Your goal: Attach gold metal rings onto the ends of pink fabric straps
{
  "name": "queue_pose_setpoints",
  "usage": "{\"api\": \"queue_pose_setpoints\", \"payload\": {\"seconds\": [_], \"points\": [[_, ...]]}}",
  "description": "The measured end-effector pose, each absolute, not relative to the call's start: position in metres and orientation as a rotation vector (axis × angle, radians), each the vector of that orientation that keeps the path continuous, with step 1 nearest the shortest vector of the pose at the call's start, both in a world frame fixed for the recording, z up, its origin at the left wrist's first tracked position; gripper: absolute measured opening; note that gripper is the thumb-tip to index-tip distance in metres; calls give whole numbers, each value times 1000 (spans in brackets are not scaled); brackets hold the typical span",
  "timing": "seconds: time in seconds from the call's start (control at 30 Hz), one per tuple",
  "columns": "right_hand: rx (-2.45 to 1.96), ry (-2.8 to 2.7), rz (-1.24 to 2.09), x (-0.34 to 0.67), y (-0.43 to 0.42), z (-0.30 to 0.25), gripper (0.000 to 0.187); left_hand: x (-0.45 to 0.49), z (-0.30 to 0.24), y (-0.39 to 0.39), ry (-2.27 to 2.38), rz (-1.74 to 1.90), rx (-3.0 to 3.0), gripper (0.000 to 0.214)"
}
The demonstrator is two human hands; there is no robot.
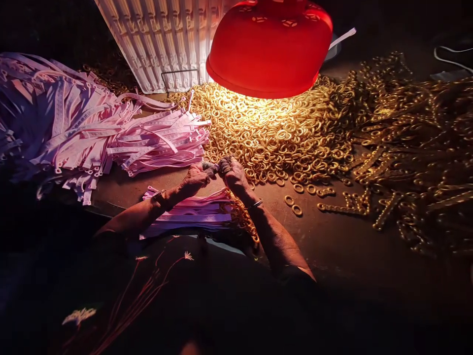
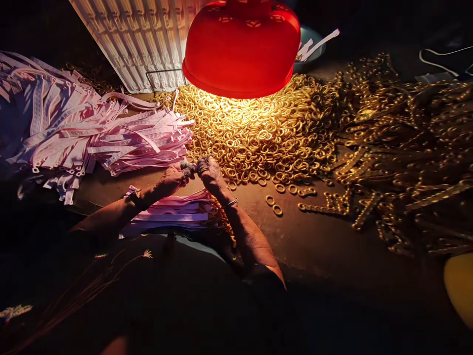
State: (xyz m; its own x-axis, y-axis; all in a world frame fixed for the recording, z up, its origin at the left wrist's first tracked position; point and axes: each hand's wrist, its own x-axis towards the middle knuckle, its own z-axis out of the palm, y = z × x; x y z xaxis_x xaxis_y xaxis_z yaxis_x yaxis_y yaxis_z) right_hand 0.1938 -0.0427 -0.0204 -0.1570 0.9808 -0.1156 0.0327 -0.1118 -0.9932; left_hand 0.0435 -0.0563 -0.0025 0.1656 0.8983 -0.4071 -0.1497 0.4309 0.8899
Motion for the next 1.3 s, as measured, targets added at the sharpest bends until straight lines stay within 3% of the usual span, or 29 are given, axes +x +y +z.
{"api": "queue_pose_setpoints", "payload": {"seconds": [0.1,0.3,0.53,0.73,0.9,1.13,1.3], "points": [[-1217,-1509,1161,193,-56,-4,42,37,18,-51,1189,750,804,25],[-1346,-1913,1002,201,-114,22,27,20,61,-58,1123,467,978,27],[-1433,-2111,918,205,-186,19,26,8,50,-106,895,194,1021,27],[-1594,-1834,1179,199,-202,21,43,8,49,-133,850,267,1034,37],[-1399,-1809,1393,199,-193,23,31,12,49,-140,917,322,912,35],[-1287,-2021,1362,202,-179,16,15,18,39,-143,986,298,704,32],[-1363,-2259,1121,204,-171,8,25,26,38,-135,1072,341,719,35]]}}
